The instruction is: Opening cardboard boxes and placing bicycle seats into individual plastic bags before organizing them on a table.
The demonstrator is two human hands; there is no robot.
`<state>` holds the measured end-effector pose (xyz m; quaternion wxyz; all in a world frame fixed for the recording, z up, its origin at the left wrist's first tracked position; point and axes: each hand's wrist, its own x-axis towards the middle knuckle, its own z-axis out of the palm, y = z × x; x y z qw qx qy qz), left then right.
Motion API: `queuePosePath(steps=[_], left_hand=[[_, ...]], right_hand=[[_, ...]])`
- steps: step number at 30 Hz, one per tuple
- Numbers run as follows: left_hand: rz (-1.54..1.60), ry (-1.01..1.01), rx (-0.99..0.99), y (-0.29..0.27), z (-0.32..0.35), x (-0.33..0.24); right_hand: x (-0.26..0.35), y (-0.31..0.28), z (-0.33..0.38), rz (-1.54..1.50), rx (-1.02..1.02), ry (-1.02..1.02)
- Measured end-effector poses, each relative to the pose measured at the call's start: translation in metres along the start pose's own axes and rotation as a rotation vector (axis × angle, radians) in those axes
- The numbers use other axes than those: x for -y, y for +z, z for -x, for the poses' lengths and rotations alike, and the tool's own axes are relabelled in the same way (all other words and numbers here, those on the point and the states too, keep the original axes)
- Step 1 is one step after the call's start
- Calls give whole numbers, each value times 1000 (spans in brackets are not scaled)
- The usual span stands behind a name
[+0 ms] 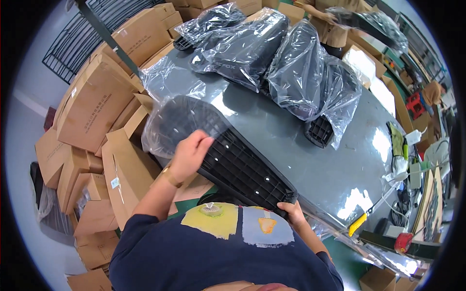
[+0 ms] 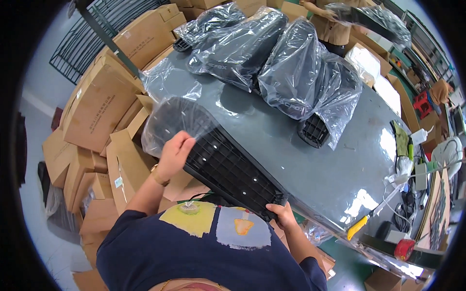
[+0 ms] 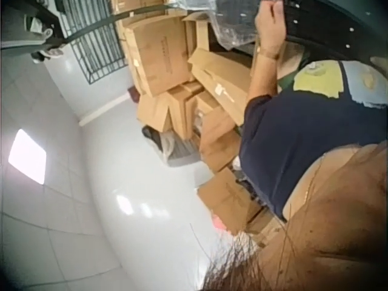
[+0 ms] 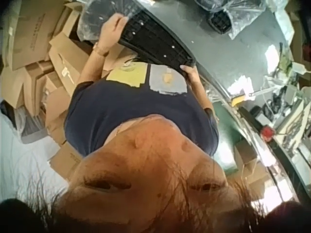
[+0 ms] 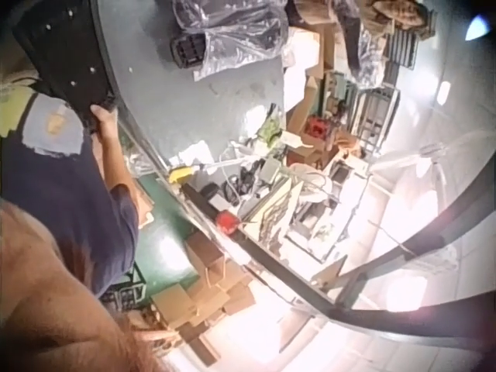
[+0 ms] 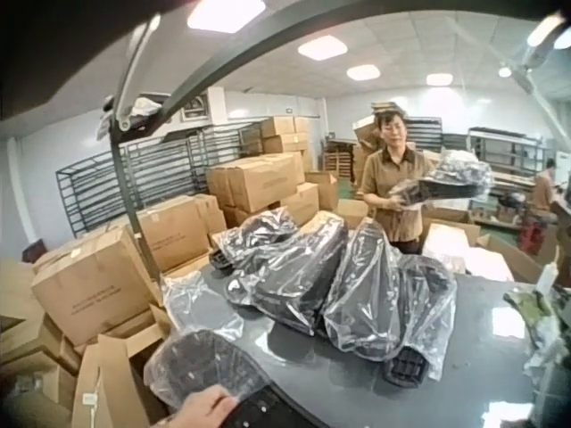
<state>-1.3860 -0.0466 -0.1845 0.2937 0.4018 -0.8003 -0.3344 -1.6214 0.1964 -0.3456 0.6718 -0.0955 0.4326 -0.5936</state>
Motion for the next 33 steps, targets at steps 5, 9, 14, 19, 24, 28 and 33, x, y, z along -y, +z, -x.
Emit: queuePosePath(steps=[5,9,14,19,24,28,33], left_hand=[[256,224,387,52,0,-88],[256,451,768,92,8,-111],[360,765,937,106,16,-136],[412,1013,1170,125,33,-151],[377,1196,1218,146,42,-159],[305,1303,1133,173,42,-166],[333,1165,819,197,23,-147]], right_hand=[[6,59,-24,69,71,-99],[-56,0,-71,-67,171,-54],[-54,-18,-52,-223,14,-268],[-44,-32,-28,-334,-120,-455],[-38,-41,-5,-435,-231,-617],[-34,-46,11,-505,-284,-722],[-26,-52,14,-592,-326,-830]])
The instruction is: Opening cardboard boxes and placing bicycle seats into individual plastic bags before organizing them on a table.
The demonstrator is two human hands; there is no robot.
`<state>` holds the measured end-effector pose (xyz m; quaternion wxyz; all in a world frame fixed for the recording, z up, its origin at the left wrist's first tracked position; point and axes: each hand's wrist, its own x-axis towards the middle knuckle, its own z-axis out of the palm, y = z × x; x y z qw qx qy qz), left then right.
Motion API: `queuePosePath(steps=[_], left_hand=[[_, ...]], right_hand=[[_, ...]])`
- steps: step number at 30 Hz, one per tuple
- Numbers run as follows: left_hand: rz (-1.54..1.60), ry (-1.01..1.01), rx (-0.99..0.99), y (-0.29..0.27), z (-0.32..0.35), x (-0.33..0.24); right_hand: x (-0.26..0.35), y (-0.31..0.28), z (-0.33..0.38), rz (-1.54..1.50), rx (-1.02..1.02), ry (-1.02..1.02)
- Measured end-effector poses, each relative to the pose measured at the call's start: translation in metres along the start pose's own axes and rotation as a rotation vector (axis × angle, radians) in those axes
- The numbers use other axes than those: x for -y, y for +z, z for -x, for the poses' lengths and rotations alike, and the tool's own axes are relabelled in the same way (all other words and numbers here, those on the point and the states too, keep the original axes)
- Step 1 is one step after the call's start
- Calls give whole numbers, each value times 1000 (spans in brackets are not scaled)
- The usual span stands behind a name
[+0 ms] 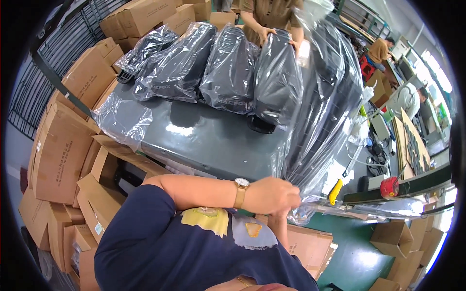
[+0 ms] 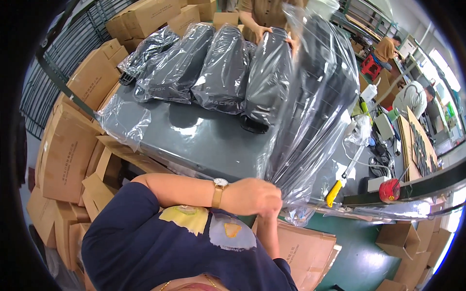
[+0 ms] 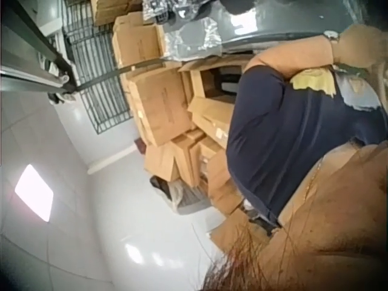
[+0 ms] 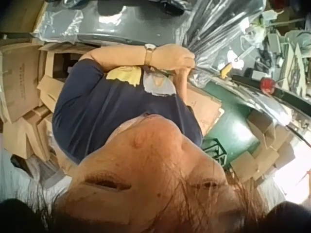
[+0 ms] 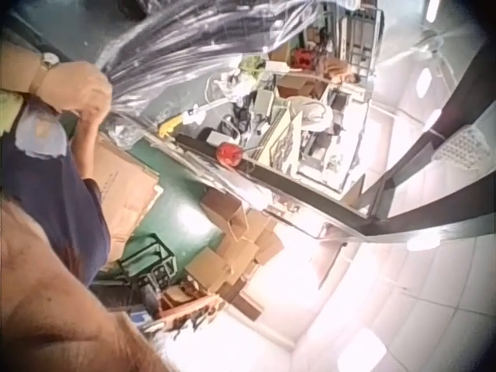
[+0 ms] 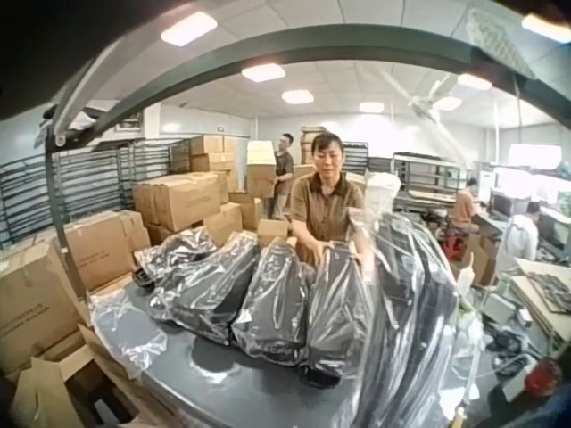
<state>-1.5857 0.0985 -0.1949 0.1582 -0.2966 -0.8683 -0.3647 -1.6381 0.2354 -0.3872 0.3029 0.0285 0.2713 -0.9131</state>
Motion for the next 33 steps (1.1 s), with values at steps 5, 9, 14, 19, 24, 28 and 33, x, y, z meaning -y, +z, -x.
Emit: queuePosePath(steps=[5,9,14,19,24,28,33], left_hand=[[177,-460,-207,-32,67,9],[256,-875,-163,-34,165,5],[189,-1374,-389,4,311,-21],[249,-1619,-831,13,420,-62],[463,-1597,-1461,10,549,-59],[428,-1794,-1747,-14,654,-21],[678,-2030,-1610,30,784,84]], right_hand=[[32,27,-50,-20,-54,-89],[68,3,-113,49,3,-134],[98,-9,-188,-25,-145,-22],[52,-5,-227,201,-310,-27],[6,27,-182,523,-192,150],[-125,136,-89,1105,-107,337],[-289,204,-53,1815,760,1]])
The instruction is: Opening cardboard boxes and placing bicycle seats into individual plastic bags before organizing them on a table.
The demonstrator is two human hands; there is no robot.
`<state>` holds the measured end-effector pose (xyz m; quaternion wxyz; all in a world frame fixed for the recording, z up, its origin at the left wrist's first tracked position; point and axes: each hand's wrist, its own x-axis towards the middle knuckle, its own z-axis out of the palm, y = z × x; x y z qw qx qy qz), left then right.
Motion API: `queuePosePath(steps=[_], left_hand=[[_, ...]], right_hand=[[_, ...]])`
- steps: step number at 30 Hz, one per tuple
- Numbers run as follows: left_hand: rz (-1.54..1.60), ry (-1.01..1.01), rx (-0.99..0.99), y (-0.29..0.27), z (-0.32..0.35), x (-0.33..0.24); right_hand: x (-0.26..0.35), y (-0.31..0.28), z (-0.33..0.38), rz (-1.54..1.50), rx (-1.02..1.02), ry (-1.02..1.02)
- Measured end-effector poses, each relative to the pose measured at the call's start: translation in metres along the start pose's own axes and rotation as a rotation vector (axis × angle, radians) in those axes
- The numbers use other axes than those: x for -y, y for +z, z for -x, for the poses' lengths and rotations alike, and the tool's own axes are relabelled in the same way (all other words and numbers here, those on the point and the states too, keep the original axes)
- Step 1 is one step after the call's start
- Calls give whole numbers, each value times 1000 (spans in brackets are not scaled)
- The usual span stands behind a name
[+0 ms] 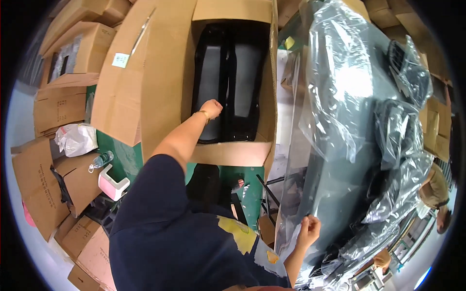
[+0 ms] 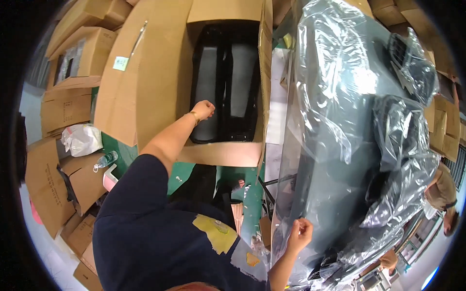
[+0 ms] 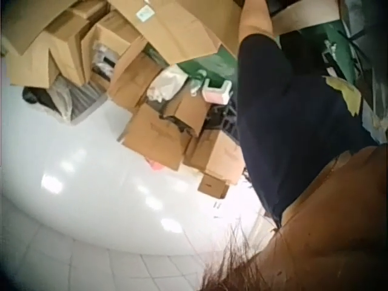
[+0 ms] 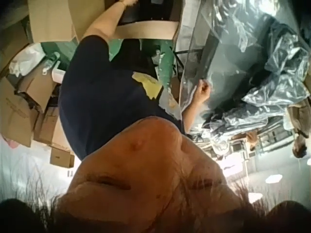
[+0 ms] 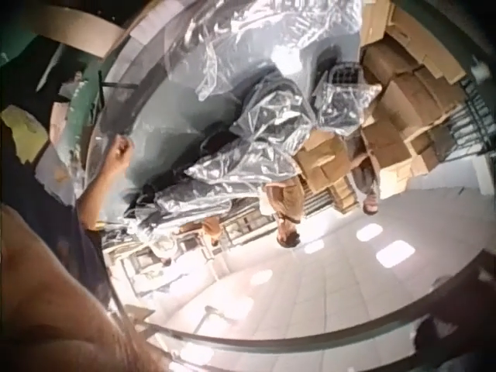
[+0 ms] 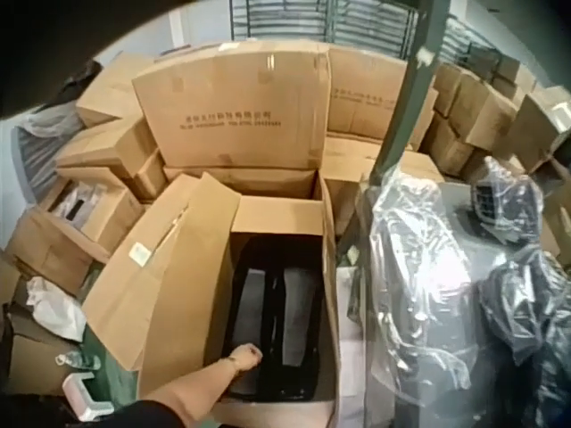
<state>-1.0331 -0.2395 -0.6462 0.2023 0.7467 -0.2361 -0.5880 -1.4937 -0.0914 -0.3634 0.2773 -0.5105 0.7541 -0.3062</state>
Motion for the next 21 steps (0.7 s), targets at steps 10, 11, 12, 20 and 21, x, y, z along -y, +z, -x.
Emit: queuePosePath(steps=[10,11,12,20,21], left_hand=[[163,-435,106,114,-117,59],[347,-520,-30,113,-111,57],[504,-489,5,114,-117,77],[1118,-172,199,58,-71,-37],[1245,-195,250,37,-66,-55]], right_hand=[[1,35,-32,496,-192,-28],[0,34,-33,501,-187,-35],[-1,34,-35,486,-144,-46],[13,29,-40,635,-76,-11],[13,29,-41,670,-76,0]])
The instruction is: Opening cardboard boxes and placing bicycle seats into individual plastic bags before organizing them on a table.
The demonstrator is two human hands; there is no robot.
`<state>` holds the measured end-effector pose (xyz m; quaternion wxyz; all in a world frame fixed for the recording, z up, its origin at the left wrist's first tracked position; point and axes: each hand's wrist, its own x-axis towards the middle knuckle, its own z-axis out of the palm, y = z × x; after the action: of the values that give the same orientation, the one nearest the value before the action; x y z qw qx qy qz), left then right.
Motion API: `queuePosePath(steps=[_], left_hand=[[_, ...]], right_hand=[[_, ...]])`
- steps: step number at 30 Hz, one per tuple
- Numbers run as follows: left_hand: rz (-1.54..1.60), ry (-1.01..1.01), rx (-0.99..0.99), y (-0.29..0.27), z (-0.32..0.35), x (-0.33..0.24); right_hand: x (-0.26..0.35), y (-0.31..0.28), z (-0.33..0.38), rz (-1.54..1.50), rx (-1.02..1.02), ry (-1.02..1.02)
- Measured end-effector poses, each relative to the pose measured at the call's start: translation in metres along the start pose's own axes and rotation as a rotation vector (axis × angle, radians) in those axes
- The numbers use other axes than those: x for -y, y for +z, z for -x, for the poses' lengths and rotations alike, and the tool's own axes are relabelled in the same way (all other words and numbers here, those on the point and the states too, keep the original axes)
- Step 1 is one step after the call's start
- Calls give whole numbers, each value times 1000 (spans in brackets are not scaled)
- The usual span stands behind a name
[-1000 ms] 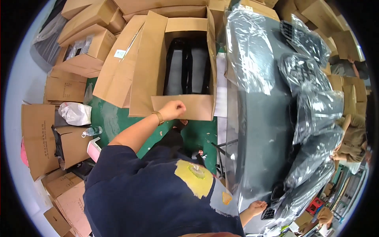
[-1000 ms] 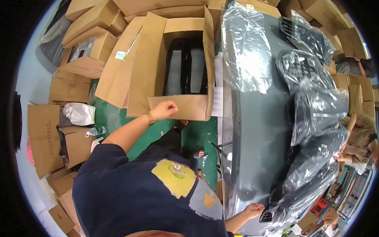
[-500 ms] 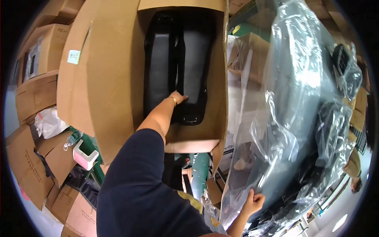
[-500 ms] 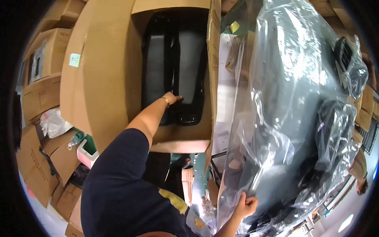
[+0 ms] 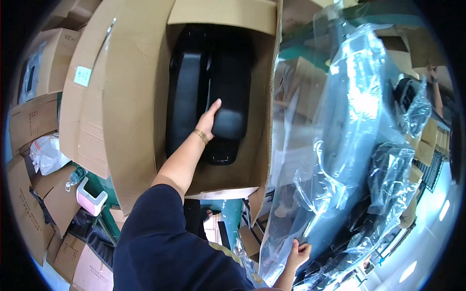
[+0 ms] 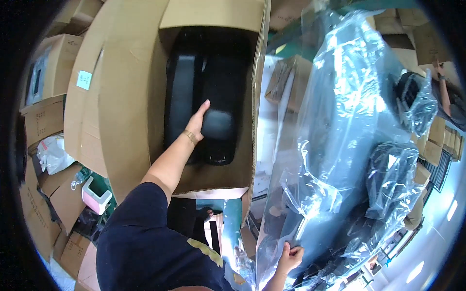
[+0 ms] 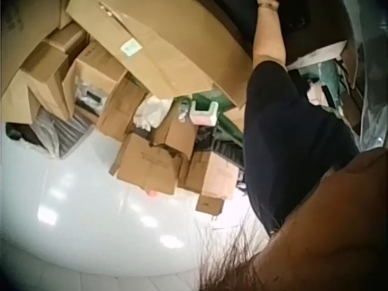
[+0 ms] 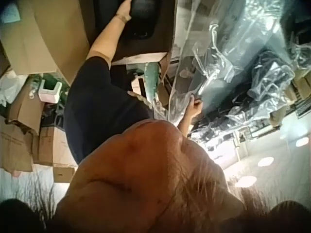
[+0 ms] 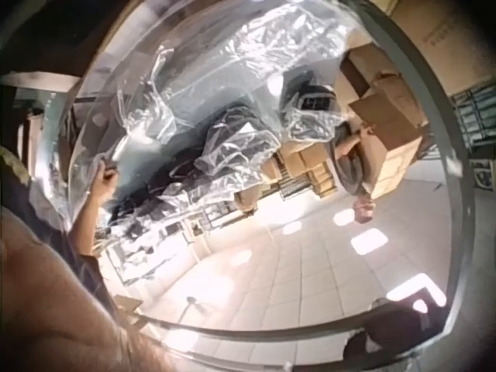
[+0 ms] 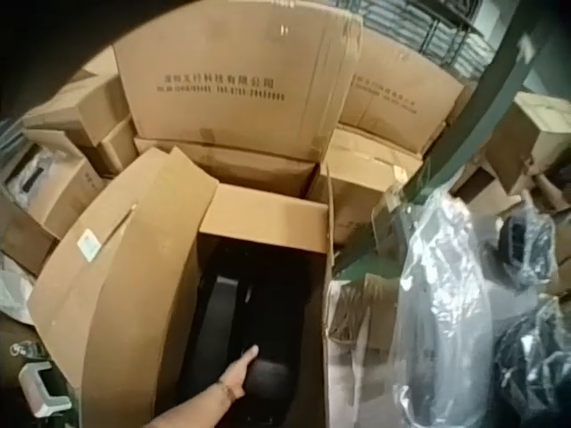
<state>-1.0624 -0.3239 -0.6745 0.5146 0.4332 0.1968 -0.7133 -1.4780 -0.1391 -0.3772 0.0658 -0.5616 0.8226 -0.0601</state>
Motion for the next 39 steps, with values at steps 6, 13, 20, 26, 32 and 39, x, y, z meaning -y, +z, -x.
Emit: queuePosePath(steps=[6,13,20,26,32,39], left_hand=[[91,48,1,73,106,-96],[212,-76,307,15,308,3],[-428,480,303,-40,378,98],[-916,133,664,-27,405,132],[72,-17,727,-34,426,112],[161,23,641,-14,386,107]], right_hand=[[45,4,0,-574,70,165],[203,64,-6,-1533,1287,379],[286,47,4,-1114,1216,343],[258,-8,5,-969,1239,-306],[157,-47,46,-871,1273,-477],[47,-90,84,-840,837,-512]])
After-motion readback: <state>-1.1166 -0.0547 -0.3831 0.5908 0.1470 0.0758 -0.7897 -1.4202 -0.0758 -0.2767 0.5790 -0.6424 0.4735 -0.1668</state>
